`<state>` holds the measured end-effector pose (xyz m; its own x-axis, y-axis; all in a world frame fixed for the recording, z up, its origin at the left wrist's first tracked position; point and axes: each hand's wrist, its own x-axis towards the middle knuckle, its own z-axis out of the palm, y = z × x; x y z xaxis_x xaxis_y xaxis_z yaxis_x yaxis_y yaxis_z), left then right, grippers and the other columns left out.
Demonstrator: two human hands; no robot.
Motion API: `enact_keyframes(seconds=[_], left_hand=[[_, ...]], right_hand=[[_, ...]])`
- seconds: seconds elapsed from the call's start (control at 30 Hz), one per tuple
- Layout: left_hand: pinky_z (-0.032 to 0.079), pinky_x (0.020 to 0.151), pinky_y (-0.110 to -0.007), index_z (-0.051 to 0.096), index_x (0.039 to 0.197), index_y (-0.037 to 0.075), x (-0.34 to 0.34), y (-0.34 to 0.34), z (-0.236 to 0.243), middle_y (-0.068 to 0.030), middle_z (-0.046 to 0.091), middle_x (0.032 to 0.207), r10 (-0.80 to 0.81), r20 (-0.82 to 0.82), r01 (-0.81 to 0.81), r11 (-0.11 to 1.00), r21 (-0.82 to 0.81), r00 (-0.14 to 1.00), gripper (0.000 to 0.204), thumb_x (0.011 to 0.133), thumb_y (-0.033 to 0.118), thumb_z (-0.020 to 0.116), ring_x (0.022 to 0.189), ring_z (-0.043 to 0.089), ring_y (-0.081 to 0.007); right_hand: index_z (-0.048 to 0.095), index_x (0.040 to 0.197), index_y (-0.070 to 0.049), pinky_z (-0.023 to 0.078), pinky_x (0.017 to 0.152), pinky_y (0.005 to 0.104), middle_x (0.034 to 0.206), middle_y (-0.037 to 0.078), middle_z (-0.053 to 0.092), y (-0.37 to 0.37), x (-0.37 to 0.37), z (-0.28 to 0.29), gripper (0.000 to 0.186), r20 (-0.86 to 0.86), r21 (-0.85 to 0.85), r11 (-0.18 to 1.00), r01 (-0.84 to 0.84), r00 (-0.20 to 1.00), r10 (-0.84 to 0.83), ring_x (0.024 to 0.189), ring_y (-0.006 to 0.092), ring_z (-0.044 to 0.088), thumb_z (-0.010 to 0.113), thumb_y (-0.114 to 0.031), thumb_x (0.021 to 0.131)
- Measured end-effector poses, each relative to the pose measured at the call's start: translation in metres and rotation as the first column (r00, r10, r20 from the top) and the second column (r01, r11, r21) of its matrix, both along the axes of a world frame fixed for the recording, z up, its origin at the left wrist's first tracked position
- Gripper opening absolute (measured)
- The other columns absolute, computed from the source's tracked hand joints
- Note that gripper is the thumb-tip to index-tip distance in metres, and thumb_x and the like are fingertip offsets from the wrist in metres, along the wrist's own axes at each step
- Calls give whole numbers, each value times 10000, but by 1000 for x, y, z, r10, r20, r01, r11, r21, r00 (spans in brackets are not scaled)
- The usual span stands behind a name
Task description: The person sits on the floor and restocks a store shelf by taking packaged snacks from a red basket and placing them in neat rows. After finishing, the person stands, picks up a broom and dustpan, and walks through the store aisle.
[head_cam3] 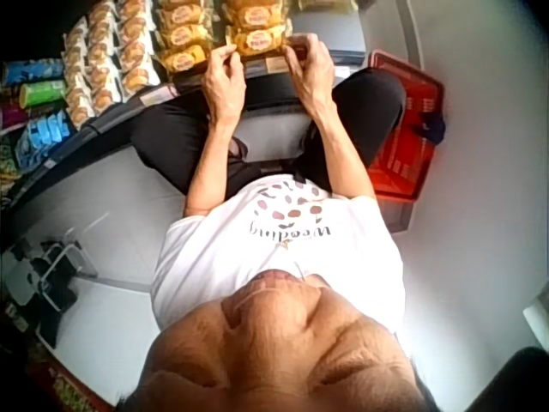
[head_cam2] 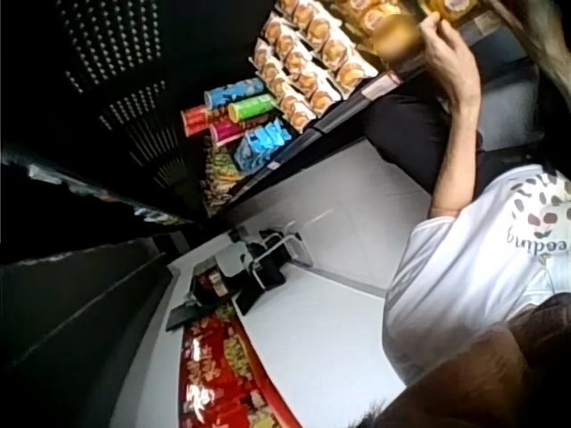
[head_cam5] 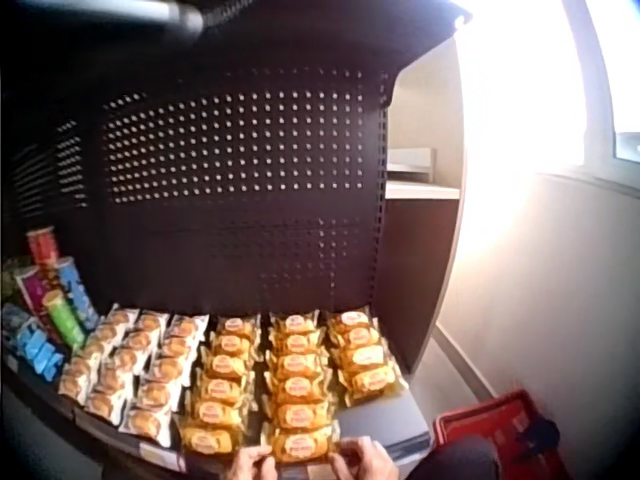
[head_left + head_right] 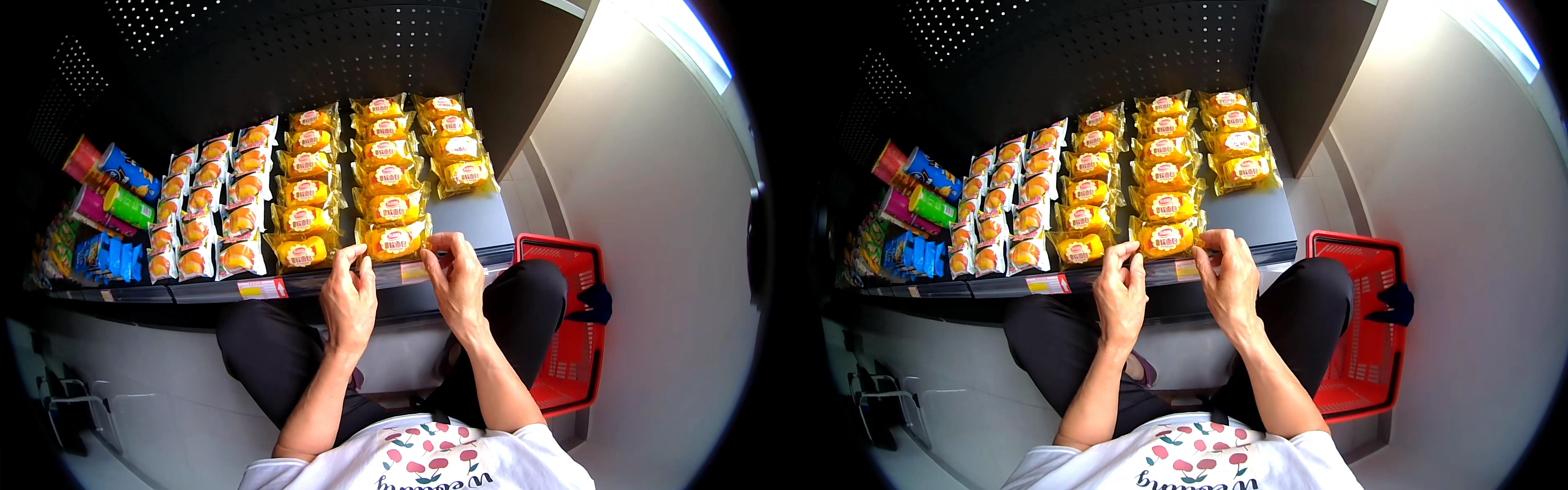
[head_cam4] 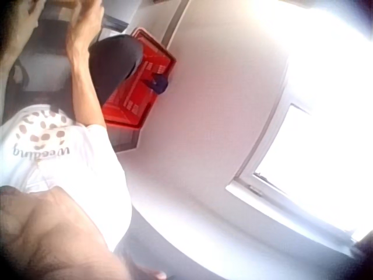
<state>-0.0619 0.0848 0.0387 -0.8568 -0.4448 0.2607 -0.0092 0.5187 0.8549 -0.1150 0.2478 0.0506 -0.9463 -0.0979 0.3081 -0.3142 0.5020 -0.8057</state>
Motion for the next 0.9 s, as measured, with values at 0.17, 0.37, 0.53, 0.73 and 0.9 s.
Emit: enact_keyframes(seconds=[0.17,0.37,0.53,0.73,0.9], left_hand=[[521,636,-394,585,1224,16,5,5,7,-170,719,1074,-1,30,2,999,-54,1000,282,975,130,649,607,613,-261],[537,685,-395,576,1256,25,6,2,2,-179,699,1163,-9,64,14,997,-82,998,316,970,133,656,726,657,-305],[475,564,-309,603,1237,5,7,6,3,-149,650,1328,7,-149,-33,985,-172,989,315,937,55,686,532,509,-148],[431,558,-240,645,1176,5,29,13,9,-123,695,1207,-148,-375,104,985,-135,915,251,928,-31,658,583,475,-106],[416,518,-239,679,1075,1,47,31,-7,-77,739,935,-202,-265,198,979,-44,943,111,997,30,605,651,587,-100]], right_hand=[[619,1095,-30,519,666,327,931,94,644,1,3,0,233,-10,-15,1000,-3,1000,3,702,196,606,736,-53,894],[622,1086,-31,511,653,316,944,88,629,0,2,-3,233,-50,1,1000,-11,999,11,669,185,569,746,-57,891],[635,1089,-28,488,606,300,966,83,584,8,12,7,215,-55,-76,997,20,998,-24,634,155,535,737,-38,900],[645,1110,-30,450,578,250,1019,79,583,66,44,17,220,-341,-215,974,67,930,-139,654,95,519,681,55,910],[658,1098,-24,505,736,292,1034,91,598,165,92,-2,186,-314,-135,909,395,853,-417,868,181,605,627,56,933]])
